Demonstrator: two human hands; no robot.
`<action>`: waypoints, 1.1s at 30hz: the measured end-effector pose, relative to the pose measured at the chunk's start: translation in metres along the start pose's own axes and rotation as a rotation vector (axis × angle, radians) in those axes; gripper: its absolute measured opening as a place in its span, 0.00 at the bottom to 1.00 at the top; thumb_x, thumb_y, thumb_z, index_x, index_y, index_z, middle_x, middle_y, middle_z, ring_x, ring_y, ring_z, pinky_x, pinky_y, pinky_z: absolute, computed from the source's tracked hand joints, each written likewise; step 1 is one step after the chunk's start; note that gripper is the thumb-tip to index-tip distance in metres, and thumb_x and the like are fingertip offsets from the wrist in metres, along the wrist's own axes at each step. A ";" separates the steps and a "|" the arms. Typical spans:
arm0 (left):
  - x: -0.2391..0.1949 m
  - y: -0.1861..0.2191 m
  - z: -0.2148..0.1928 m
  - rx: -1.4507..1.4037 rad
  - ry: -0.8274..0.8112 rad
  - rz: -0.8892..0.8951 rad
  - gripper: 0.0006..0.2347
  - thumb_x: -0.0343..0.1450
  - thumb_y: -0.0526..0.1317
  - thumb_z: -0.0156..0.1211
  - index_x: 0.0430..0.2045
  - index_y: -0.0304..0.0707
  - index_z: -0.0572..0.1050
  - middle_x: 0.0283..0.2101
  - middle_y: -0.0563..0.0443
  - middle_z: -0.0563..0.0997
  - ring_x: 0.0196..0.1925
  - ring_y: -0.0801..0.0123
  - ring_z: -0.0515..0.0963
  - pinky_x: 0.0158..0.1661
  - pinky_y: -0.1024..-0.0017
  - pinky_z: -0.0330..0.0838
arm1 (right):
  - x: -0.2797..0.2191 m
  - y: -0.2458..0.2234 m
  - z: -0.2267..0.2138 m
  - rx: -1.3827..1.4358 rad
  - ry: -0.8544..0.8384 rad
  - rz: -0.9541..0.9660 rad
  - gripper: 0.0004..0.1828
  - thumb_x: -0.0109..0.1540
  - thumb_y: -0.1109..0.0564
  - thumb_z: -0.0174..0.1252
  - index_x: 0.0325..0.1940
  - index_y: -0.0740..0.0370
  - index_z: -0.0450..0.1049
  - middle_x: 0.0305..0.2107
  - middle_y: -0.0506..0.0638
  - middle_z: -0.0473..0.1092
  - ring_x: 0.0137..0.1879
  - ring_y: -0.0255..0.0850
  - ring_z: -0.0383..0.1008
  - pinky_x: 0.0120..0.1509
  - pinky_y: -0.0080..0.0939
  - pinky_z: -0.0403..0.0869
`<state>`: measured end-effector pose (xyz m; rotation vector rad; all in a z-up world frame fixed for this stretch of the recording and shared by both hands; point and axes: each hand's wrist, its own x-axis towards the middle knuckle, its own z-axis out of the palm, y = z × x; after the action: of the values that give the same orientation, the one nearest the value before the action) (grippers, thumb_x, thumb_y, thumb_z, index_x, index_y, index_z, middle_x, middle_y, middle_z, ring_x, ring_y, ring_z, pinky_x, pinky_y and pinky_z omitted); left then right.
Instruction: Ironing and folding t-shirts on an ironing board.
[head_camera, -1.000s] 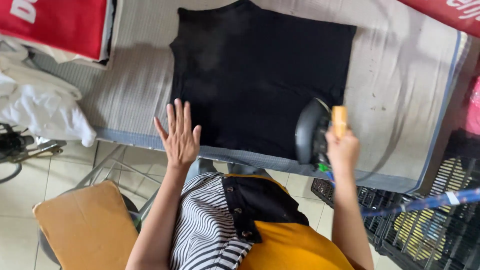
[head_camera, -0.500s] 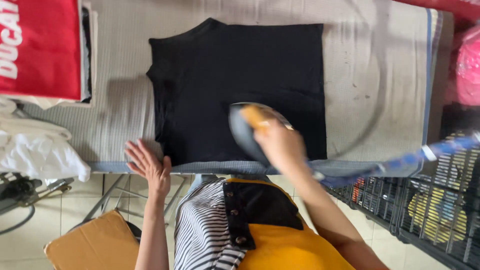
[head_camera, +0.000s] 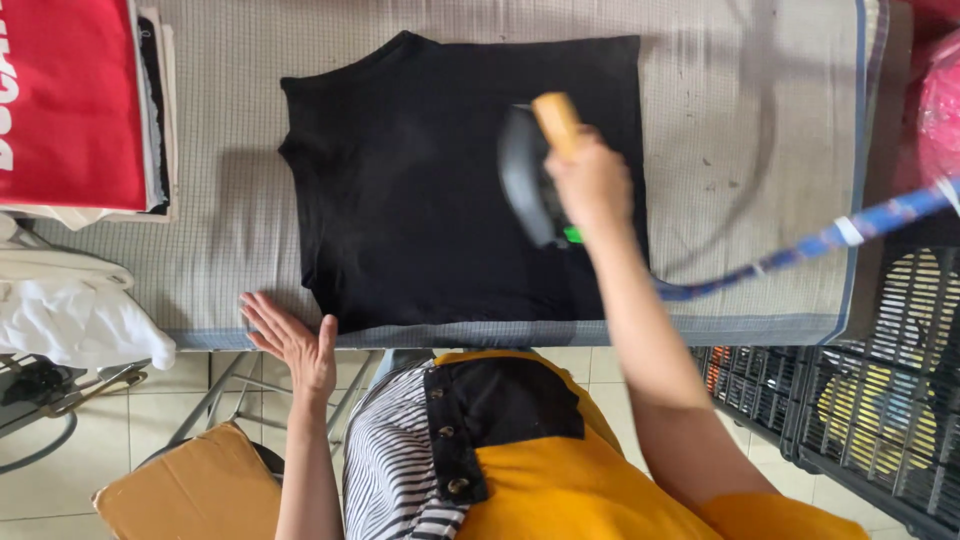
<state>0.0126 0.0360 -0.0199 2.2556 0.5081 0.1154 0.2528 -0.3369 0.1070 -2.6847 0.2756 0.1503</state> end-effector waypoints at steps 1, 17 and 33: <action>0.000 -0.006 0.003 0.048 -0.012 0.028 0.45 0.74 0.70 0.37 0.77 0.36 0.32 0.80 0.38 0.27 0.82 0.48 0.23 0.72 0.43 0.13 | 0.009 0.033 -0.007 0.007 0.082 0.002 0.17 0.63 0.47 0.59 0.50 0.59 0.76 0.33 0.62 0.78 0.41 0.59 0.80 0.44 0.58 0.76; -0.002 -0.004 -0.002 0.053 -0.063 0.072 0.38 0.76 0.65 0.36 0.79 0.45 0.40 0.81 0.40 0.28 0.82 0.45 0.22 0.71 0.39 0.11 | -0.120 0.010 -0.008 -0.371 -0.793 -0.495 0.41 0.63 0.47 0.62 0.78 0.48 0.53 0.17 0.48 0.72 0.19 0.36 0.71 0.22 0.35 0.75; 0.000 0.001 -0.010 0.191 -0.100 0.015 0.43 0.74 0.70 0.41 0.78 0.43 0.38 0.81 0.42 0.28 0.82 0.50 0.24 0.70 0.38 0.13 | -0.081 0.092 -0.031 -0.132 -0.085 0.048 0.30 0.62 0.47 0.62 0.67 0.60 0.69 0.31 0.63 0.77 0.38 0.56 0.79 0.43 0.55 0.77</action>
<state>0.0103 0.0427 -0.0123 2.4377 0.4661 -0.0404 0.1555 -0.4185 0.1092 -2.7941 0.3144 0.3064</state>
